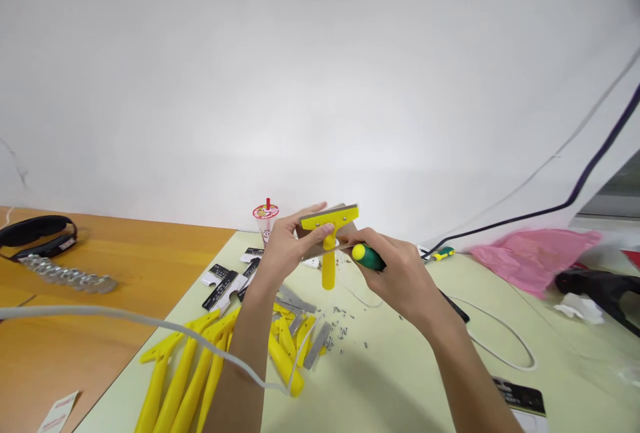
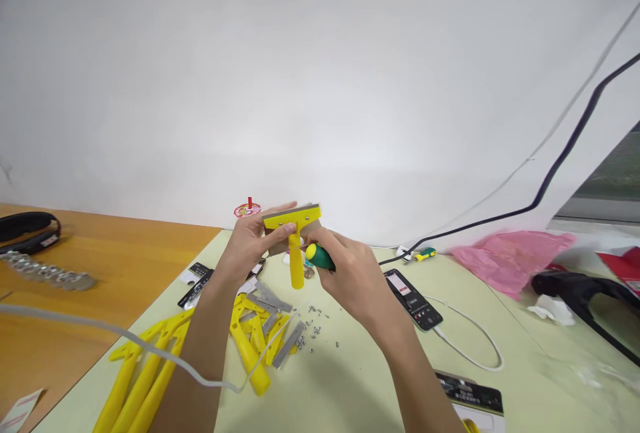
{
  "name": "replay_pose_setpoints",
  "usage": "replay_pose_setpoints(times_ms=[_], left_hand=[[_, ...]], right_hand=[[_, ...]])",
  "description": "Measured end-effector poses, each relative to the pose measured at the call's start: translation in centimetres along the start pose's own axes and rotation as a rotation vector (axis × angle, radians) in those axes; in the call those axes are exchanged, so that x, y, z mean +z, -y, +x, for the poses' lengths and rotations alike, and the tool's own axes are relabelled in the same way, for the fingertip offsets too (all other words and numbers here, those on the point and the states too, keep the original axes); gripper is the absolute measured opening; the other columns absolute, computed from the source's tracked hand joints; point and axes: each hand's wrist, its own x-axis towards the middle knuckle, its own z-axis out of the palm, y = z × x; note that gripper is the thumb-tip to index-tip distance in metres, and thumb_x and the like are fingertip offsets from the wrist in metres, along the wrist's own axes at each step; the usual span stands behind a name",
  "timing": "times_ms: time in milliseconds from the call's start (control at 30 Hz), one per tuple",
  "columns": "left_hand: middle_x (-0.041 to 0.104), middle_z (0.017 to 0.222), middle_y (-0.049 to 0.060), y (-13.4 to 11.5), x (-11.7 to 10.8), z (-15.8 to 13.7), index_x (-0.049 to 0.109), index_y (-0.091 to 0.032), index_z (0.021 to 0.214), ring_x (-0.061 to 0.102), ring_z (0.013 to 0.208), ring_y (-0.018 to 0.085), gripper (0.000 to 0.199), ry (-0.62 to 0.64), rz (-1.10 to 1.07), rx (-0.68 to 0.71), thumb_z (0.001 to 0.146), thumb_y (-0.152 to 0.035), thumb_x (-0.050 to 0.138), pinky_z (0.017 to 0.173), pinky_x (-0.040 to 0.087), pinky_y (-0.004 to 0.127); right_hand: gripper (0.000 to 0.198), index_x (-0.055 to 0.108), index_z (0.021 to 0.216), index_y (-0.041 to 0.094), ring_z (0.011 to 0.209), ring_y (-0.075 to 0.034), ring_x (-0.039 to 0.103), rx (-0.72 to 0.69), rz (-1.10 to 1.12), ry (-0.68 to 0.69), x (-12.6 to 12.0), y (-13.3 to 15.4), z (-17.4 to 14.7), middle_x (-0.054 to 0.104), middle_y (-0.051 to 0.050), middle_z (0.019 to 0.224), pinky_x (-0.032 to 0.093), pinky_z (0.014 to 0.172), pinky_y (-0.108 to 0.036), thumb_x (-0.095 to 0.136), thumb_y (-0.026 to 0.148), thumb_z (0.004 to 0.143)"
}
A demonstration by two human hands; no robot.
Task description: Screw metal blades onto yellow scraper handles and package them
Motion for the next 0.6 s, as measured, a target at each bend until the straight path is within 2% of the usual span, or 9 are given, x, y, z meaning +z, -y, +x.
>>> replay_pose_setpoints(times_ms=[67,133,200,267,333,400,433,533,600], left_hand=[[0.068,0.155,0.016,0.4,-0.1,0.3,0.089,-0.021,0.101,0.062,0.147,0.038,0.036,-0.073,0.047,0.079,0.077,-0.045,0.101,0.101,0.066,0.040],[0.065,0.160,0.016,0.5,-0.1,0.5,0.090,-0.021,0.099,0.060,0.149,0.038,0.036,-0.127,0.037,0.109,0.073,-0.043,0.103,0.103,0.065,0.039],[0.077,0.142,0.017,0.4,0.0,0.6,0.090,-0.020,0.106,0.074,0.129,0.035,0.042,-0.140,-0.032,0.072,0.074,-0.045,0.103,0.097,0.067,0.040],[0.085,0.114,0.014,0.2,0.2,0.5,0.089,-0.018,0.108,0.081,0.101,0.029,0.046,-0.130,-0.103,0.040,0.075,-0.047,0.102,0.088,0.070,0.040],[0.085,0.097,0.011,-0.2,0.4,0.4,0.089,-0.017,0.104,0.080,0.086,0.026,0.043,-0.139,-0.142,0.050,0.077,-0.048,0.101,0.080,0.071,0.038],[0.084,0.093,0.009,-0.6,0.7,0.2,0.089,-0.018,0.099,0.080,0.083,0.024,0.039,-0.183,-0.153,0.095,0.077,-0.048,0.101,0.074,0.070,0.035],[0.084,0.093,0.008,-0.7,0.8,0.1,0.089,-0.019,0.099,0.080,0.082,0.023,0.039,-0.203,-0.157,0.114,0.077,-0.048,0.101,0.073,0.070,0.034],[0.084,0.094,0.008,-1.3,1.2,-0.3,0.088,-0.019,0.096,0.080,0.083,0.024,0.038,-0.207,-0.161,0.160,0.077,-0.049,0.101,0.073,0.069,0.034],[0.084,0.094,0.009,-1.6,1.3,-0.5,0.087,-0.018,0.095,0.081,0.085,0.025,0.040,-0.156,-0.136,0.166,0.074,-0.049,0.103,0.074,0.069,0.035]], right_hand=[[0.033,0.069,0.120,0.028,0.094,-0.022,0.081,-0.037,0.019,-0.065,0.4,-0.3,0.1,0.085,-0.004,0.118,0.059,0.080,-0.031,0.062,0.006,0.097],[0.027,0.069,0.115,0.027,0.111,-0.024,0.080,-0.079,0.046,-0.133,0.9,-0.4,0.4,0.082,-0.007,0.127,0.061,0.090,-0.034,0.063,0.007,0.099],[0.017,0.068,0.111,0.027,0.125,-0.026,0.075,-0.073,0.101,-0.214,1.7,-0.4,0.8,0.077,-0.011,0.137,0.062,0.097,-0.038,0.065,0.012,0.102],[0.014,0.067,0.115,0.026,0.129,-0.028,0.072,0.042,0.192,-0.306,2.7,-0.5,1.2,0.072,-0.014,0.142,0.063,0.096,-0.041,0.073,0.026,0.102],[0.041,0.064,0.128,0.025,0.127,-0.029,0.071,0.232,0.309,-0.355,3.7,-0.7,1.6,0.070,-0.015,0.143,0.063,0.091,-0.040,0.083,0.043,0.096],[0.061,0.063,0.136,0.025,0.119,-0.027,0.072,0.356,0.454,-0.265,4.6,-1.1,1.8,0.073,-0.012,0.138,0.062,0.087,-0.036,0.091,0.050,0.088],[0.061,0.065,0.134,0.025,0.111,-0.025,0.073,0.385,0.533,-0.166,4.9,-1.3,1.8,0.076,-0.009,0.130,0.062,0.084,-0.034,0.092,0.051,0.085],[0.044,0.076,0.113,0.024,0.078,-0.019,0.068,0.420,0.704,0.116,5.3,-2.2,1.7,0.076,-0.002,0.097,0.057,0.066,-0.032,0.092,0.052,0.084],[0.037,0.078,0.102,0.023,0.072,-0.018,0.065,0.421,0.736,0.172,5.5,-2.7,1.6,0.075,-0.001,0.089,0.056,0.062,-0.032,0.091,0.053,0.084]])
